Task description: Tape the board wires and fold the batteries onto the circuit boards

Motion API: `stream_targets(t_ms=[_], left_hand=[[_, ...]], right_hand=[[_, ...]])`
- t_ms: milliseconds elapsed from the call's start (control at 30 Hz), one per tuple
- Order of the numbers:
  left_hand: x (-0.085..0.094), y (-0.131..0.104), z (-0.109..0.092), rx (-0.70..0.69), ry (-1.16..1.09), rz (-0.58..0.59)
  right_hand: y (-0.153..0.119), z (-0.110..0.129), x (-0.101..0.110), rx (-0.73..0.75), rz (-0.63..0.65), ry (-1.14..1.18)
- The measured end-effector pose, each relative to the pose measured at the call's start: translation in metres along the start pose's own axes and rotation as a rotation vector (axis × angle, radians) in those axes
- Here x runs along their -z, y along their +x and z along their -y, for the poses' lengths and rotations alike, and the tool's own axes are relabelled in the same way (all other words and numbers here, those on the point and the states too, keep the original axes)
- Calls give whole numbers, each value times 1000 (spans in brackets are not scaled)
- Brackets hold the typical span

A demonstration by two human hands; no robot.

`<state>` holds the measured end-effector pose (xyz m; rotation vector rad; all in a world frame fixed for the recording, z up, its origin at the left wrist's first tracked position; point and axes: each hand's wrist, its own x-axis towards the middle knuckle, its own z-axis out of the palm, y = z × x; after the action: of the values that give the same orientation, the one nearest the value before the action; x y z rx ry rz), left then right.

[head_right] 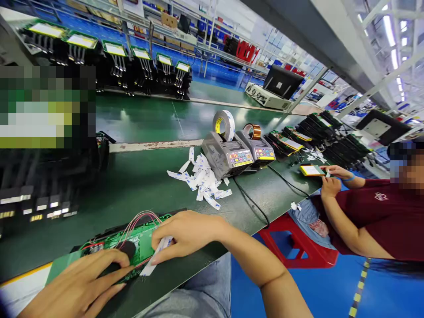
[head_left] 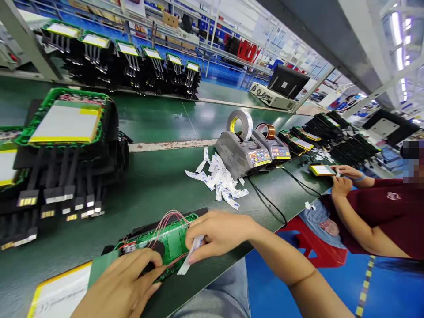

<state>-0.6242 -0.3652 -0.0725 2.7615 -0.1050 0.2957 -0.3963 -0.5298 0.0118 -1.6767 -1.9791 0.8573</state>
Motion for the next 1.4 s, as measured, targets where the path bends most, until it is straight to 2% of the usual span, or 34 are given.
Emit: stream_targets(t_ms=[100,167,233,467,600,767,867,967,1133,1267,1400], left_hand=[[1,1,-3,0,-15,-16],[1,1,-4,-6,-26,-24],[1,2,-3,-19,-33,-41],[8,10,-8,-46,-39,-141],[7,9,-8,-39,-25,-126],[8,11,-9,-71,-2,-177],[11,14,-10,-78,-12,-194],[11,13,-10,-86,-6,-188],[14,14,-11,-99,25,-219],[20,18,-13,-122,28,-212],[20,18,-12,-115,15,-176]], right_hand=[[37,4,4,-35,260,-258],[52,7,7,-52,365,-370],[59,12,8,-59,403,-436],[65,19,1,-112,401,-557],[62,19,-11,-119,338,-616],[54,12,-26,-155,133,-746],[48,-1,-36,-68,-13,-776],[42,-19,-47,31,-128,-708],[38,-39,-62,69,-371,-629],[43,-41,-58,55,-353,-551],[47,-38,-48,-34,-311,-319]])
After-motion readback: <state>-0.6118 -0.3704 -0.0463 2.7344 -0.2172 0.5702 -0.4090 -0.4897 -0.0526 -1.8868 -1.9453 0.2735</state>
